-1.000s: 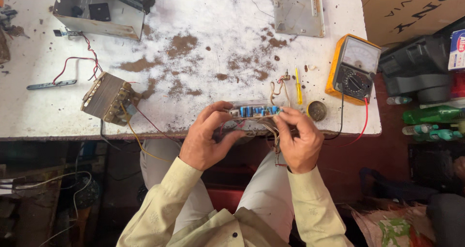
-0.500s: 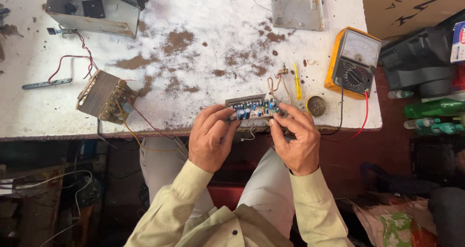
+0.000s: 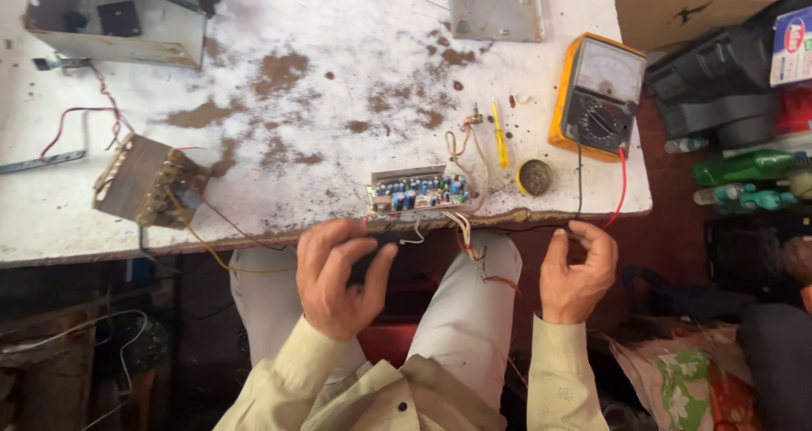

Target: The person tests a circuit board on a workbench using multimeter probes, touching the probes to points on the board and adjusting its wires. They then work on the board with a yellow-handled tool near a small solder pot, reposition the board, and resume probing it with the multimeter leads.

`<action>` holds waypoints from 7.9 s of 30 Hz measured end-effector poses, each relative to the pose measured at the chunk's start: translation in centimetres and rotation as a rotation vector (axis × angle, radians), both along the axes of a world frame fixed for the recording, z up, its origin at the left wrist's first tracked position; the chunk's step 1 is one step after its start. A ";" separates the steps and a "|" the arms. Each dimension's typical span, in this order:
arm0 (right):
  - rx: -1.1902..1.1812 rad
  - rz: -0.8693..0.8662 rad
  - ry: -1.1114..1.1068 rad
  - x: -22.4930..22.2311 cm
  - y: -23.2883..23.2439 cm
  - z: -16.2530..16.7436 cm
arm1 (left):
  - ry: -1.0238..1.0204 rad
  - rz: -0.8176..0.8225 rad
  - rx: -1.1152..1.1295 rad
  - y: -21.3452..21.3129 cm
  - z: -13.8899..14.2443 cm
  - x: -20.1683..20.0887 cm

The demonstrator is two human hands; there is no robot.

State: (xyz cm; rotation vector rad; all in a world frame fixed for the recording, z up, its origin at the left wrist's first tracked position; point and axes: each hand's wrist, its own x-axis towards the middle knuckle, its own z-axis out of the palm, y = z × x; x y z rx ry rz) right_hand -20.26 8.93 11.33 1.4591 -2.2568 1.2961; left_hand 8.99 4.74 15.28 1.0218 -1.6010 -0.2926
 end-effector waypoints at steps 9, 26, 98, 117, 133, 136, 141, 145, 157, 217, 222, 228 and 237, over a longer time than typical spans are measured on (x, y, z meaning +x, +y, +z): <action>0.090 0.171 -0.491 -3.5 -0.7 -5.5 | -0.094 -0.454 0.130 3.4 -0.9 -2.1; 0.883 -0.257 -0.290 -9.1 7.7 -8.7 | -0.202 -1.002 0.207 3.9 -1.7 -8.4; 0.343 -0.214 0.207 -16.3 9.5 -9.4 | 0.510 -0.273 0.507 -4.2 -1.9 -1.1; -0.055 0.701 -0.637 4.5 -3.6 7.8 | 0.488 -0.232 0.420 -3.1 -2.6 -1.9; 0.293 0.843 -0.365 8.2 -13.0 6.4 | 0.561 -0.233 0.474 -5.9 -4.5 -0.7; 0.374 0.806 -0.235 8.7 -13.8 7.0 | 0.561 -0.231 0.453 -6.4 -4.8 -0.6; 0.443 0.793 -0.075 9.6 -15.1 7.4 | 0.537 -0.237 0.438 -6.9 -5.0 -0.1; 0.435 0.806 -0.073 9.8 -15.7 7.2 | 0.553 -0.228 0.430 -7.3 -4.9 -0.2; 0.358 0.925 -0.089 9.0 -15.3 6.9 | 0.551 -0.189 0.464 -6.3 -4.8 -0.5; 0.356 0.899 -0.050 8.7 -11.9 8.3 | 0.500 -0.188 0.404 -3.8 -3.3 -0.8; 0.342 0.908 -0.061 8.6 -11.8 8.3 | 0.539 -0.195 0.387 -3.8 -2.9 -0.9; 0.370 0.883 -0.079 8.6 -11.9 8.2 | 0.472 -0.147 0.405 -4.0 -2.0 -0.9; 0.286 0.991 -0.124 7.7 -11.8 9.1 | 0.423 -0.055 0.545 -4.1 -1.0 -1.6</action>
